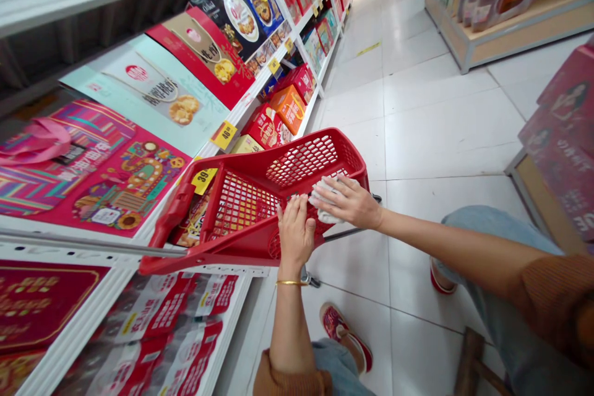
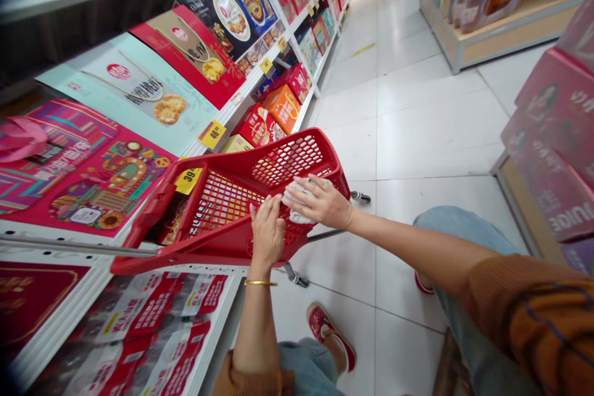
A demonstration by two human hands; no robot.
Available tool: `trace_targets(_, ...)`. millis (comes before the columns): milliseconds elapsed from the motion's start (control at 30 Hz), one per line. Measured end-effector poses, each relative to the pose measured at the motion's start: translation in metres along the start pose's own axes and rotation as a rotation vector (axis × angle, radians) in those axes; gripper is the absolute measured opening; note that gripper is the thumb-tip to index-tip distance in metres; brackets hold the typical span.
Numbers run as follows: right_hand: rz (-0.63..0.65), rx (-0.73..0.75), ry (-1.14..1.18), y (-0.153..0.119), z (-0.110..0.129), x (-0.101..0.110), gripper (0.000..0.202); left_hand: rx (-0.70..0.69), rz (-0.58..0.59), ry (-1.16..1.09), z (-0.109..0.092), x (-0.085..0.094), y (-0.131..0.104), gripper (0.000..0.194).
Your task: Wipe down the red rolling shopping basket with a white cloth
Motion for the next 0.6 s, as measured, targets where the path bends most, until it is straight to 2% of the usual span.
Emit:
trace_targets(333,0.003,0.071,-0.057,-0.024,0.000,-0.023,0.040,0.014,-0.012,-0.034,0.001,0.001,0.003,0.070)
trace_targets(600,0.058,0.147,0.017,-0.044,0.002,-0.039,0.035,0.021,-0.031,-0.088,0.000,0.002,0.006,0.073)
Point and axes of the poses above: each hand's wrist, its own y-axis towards the middle knuckle, its own x-axis out of the back of the hand, z = x × y, the point moved 7 cm from there along y, towards the middle knuckle, and after that the axes turned 10 degrees about y, right-handed, at the moved point
